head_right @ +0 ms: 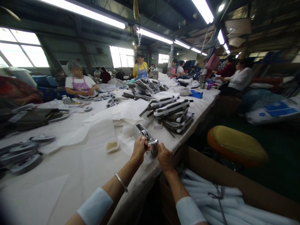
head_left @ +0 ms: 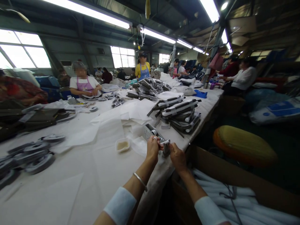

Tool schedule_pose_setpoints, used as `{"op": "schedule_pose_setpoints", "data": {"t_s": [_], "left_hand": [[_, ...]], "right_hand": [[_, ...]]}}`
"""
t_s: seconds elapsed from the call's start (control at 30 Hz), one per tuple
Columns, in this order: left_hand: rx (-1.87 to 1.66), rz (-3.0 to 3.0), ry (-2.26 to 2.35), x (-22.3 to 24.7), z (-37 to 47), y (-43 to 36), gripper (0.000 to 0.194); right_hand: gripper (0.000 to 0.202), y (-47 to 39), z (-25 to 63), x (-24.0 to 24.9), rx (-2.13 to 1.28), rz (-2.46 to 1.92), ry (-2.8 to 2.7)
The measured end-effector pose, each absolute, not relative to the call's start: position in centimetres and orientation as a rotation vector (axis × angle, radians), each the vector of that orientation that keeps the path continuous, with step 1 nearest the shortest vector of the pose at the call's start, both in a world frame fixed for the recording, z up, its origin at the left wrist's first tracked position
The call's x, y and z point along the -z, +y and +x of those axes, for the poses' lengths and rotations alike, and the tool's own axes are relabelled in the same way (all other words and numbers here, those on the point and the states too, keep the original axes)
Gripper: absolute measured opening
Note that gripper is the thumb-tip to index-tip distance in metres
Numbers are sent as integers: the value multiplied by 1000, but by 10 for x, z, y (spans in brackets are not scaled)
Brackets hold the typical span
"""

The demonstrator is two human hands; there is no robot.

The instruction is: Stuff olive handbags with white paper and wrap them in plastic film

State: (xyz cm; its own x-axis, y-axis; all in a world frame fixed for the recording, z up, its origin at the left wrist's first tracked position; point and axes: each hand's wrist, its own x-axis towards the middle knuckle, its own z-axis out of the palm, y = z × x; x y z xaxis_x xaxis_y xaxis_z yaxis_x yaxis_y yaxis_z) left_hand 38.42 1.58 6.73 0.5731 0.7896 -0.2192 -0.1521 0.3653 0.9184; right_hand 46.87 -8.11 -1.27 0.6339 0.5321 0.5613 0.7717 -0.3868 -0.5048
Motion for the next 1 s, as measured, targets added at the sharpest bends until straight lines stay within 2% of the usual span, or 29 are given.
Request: {"op": "schedule_pose_setpoints", "data": {"t_s": [0.13, 0.33, 0.5, 0.63, 0.7, 0.83, 1.0], "left_hand": [[-659, 1053, 804, -75, 386, 27, 18], [-599, 1048, 894, -93, 405, 32, 35], [-641, 1029, 926, -111, 405, 56, 30], [-727, 1075, 881, -133, 379, 100, 36], [-738, 1115, 822, -140, 361, 112, 30], [-755, 1194, 685, -147, 326, 112, 18], [-760, 1295, 593, -152, 287, 98, 26]], "right_hand": [[53, -86, 461, 7, 406, -2133, -1117], [45, -97, 463, -3, 353, -2150, -1301], [33, -129, 464, 16, 222, -2075, -1500], [43, -147, 464, 18, 188, -2065, -1267], [46, -146, 462, 6, 69, -1957, -973], [51, -136, 450, -34, -394, -1582, -609], [50, -128, 424, -85, -615, -1302, -598]]}}
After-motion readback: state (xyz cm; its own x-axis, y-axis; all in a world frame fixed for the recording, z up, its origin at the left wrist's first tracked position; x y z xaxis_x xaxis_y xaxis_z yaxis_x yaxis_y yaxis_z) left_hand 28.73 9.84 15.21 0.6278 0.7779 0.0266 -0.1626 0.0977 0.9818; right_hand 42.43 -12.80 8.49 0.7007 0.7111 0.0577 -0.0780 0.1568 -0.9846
